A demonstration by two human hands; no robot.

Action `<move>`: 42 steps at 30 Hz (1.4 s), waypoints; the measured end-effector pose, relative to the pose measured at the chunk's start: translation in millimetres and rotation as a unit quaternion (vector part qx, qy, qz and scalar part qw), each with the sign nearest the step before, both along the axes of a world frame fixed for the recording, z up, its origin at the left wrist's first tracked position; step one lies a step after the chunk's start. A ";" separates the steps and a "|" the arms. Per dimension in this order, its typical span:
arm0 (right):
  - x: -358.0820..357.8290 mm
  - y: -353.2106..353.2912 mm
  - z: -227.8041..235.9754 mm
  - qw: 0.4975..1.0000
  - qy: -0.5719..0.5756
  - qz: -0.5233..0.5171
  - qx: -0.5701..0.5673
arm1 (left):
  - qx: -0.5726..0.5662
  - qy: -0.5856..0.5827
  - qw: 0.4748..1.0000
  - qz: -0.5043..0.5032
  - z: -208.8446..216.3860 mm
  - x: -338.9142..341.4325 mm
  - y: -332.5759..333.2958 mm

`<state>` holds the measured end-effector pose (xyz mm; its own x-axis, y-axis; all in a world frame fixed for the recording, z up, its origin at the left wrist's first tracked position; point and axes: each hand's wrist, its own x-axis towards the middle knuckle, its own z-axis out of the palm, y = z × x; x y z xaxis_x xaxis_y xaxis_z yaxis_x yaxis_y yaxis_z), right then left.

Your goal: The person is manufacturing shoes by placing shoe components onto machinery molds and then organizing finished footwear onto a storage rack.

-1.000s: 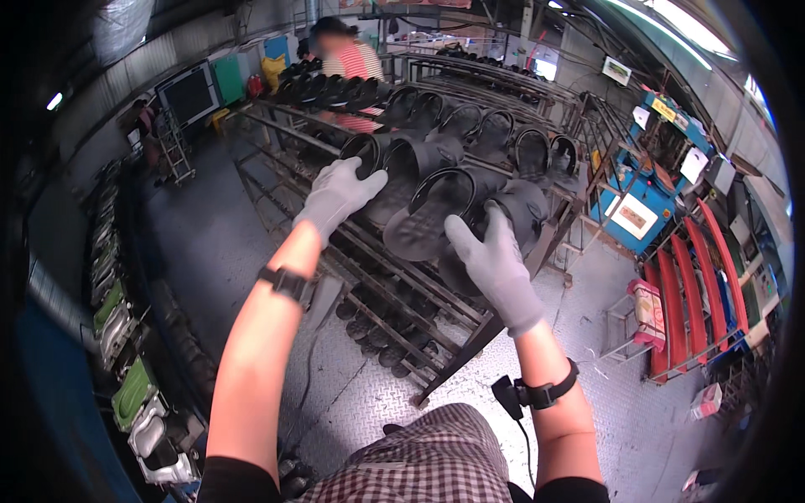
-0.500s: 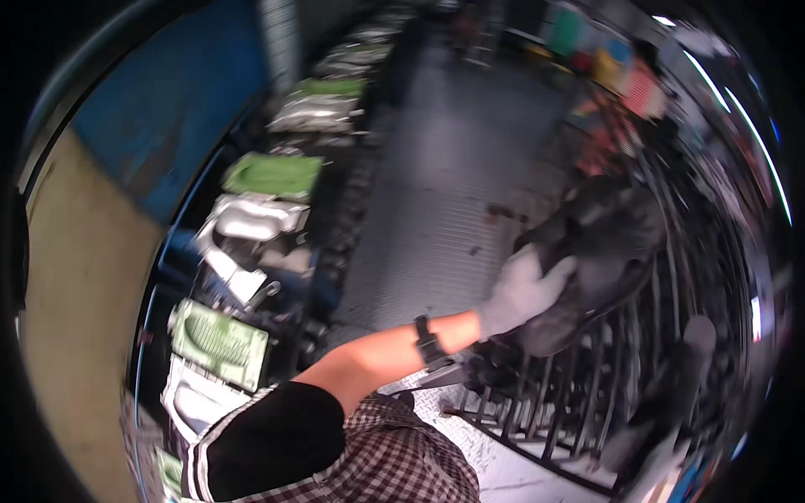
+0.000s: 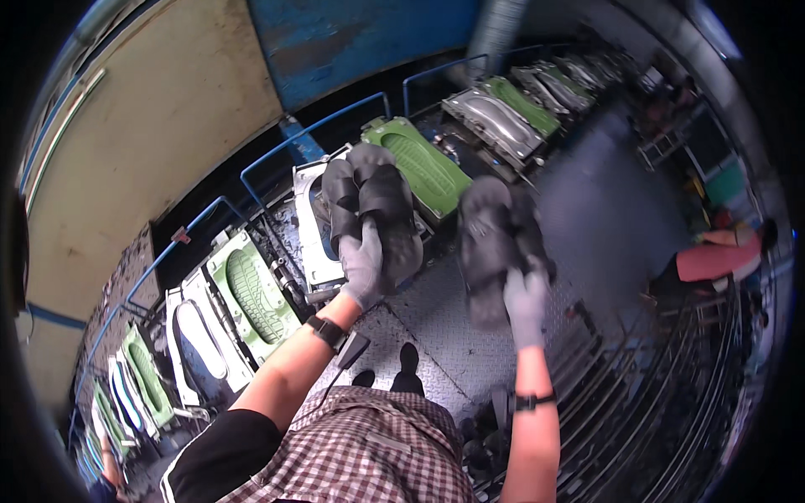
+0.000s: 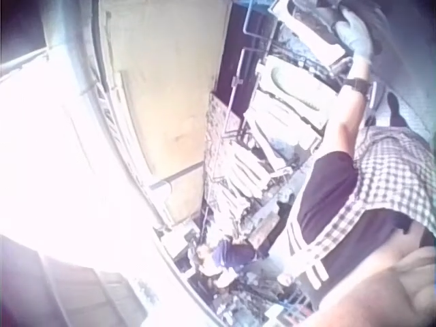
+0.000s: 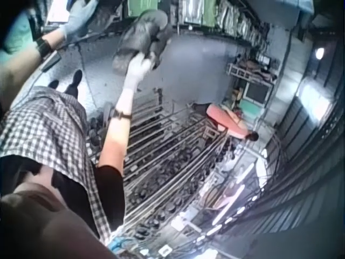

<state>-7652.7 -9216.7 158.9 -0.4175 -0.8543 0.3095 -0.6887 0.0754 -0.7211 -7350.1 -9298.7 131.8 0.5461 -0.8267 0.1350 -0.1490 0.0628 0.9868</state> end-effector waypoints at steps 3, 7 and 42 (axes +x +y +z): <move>8.6 -122.2 -5.0 0.994 0.088 0.050 0.033 | 0.142 -0.056 0.988 -0.017 32.0 -23.3 -27.0; 59.5 -221.3 -9.0 0.981 0.048 0.187 0.034 | 0.056 -0.161 0.985 0.036 -30.5 3.8 -75.0; 623.9 58.7 -19.7 0.873 0.012 0.485 0.061 | 0.098 0.414 0.905 0.016 -115.8 485.1 279.1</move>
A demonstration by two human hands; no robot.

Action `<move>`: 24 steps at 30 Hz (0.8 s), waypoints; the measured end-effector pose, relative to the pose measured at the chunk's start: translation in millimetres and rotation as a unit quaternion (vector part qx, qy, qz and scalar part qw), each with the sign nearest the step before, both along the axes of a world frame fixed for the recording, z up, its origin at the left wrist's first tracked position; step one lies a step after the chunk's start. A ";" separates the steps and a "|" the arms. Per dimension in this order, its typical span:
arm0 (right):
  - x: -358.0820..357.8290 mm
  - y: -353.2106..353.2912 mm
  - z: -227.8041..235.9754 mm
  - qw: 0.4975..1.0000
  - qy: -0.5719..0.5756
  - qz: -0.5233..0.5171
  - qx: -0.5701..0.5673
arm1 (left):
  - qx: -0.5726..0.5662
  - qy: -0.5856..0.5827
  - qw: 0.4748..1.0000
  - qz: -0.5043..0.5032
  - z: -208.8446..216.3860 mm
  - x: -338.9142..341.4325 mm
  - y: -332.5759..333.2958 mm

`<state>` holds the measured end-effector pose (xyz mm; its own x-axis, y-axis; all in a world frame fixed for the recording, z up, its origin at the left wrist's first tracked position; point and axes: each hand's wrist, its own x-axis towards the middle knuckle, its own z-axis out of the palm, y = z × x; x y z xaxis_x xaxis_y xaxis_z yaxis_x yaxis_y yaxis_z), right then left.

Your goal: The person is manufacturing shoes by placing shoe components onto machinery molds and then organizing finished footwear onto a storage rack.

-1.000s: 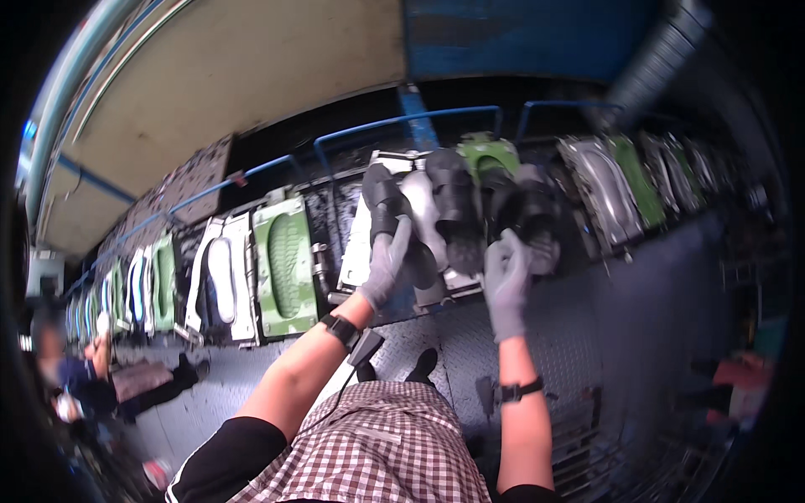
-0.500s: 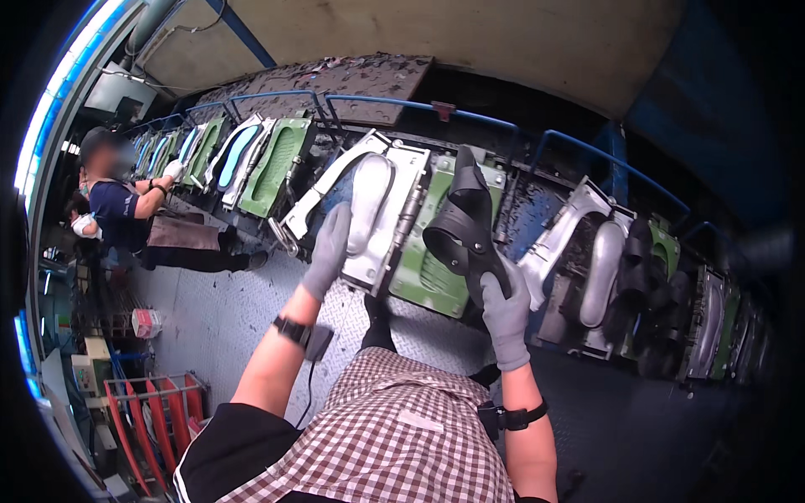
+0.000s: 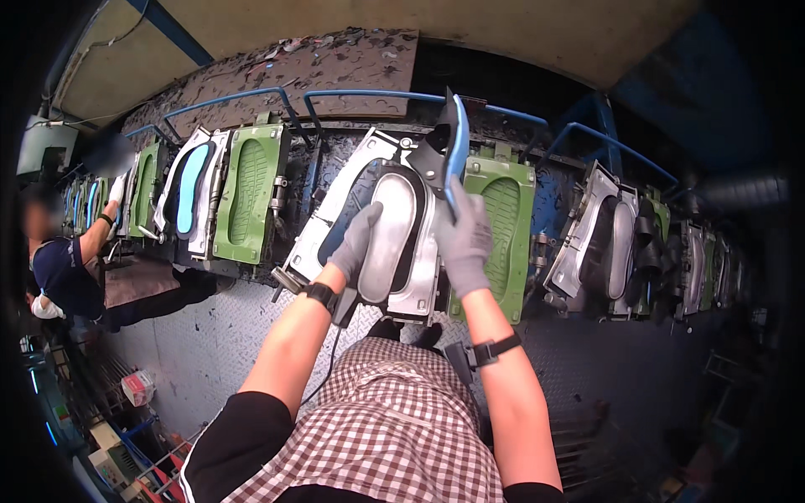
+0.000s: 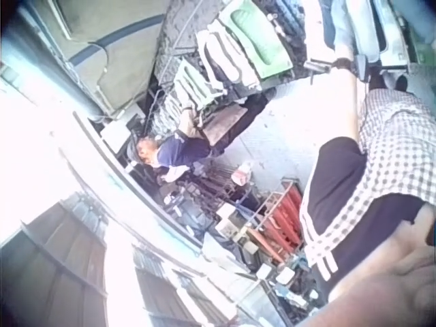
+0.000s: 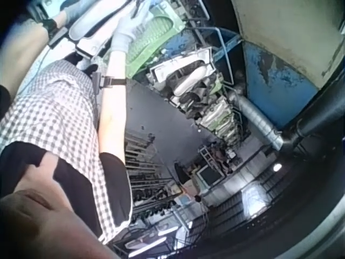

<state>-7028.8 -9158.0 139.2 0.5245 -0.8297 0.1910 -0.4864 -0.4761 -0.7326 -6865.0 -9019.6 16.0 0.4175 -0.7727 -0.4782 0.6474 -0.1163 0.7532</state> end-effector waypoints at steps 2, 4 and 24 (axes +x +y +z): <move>21.4 8.1 -11.6 0.993 0.084 0.065 -0.049 | -0.018 -0.113 0.993 0.003 7.9 -7.6 13.0; 33.0 34.0 -4.3 0.969 0.163 0.183 -0.017 | 0.005 -0.087 0.995 0.040 1.8 -10.7 41.0; -10.1 98.4 -39.5 0.954 0.149 0.083 0.248 | 0.084 -0.125 0.989 -0.017 81.5 7.6 13.3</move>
<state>-7038.8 -9059.6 99.7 0.6264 -0.6798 -0.3814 -0.6558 -0.1953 -0.7292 -6857.3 -9006.3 97.6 0.5139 -0.7069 -0.4860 0.4380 -0.2710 0.8572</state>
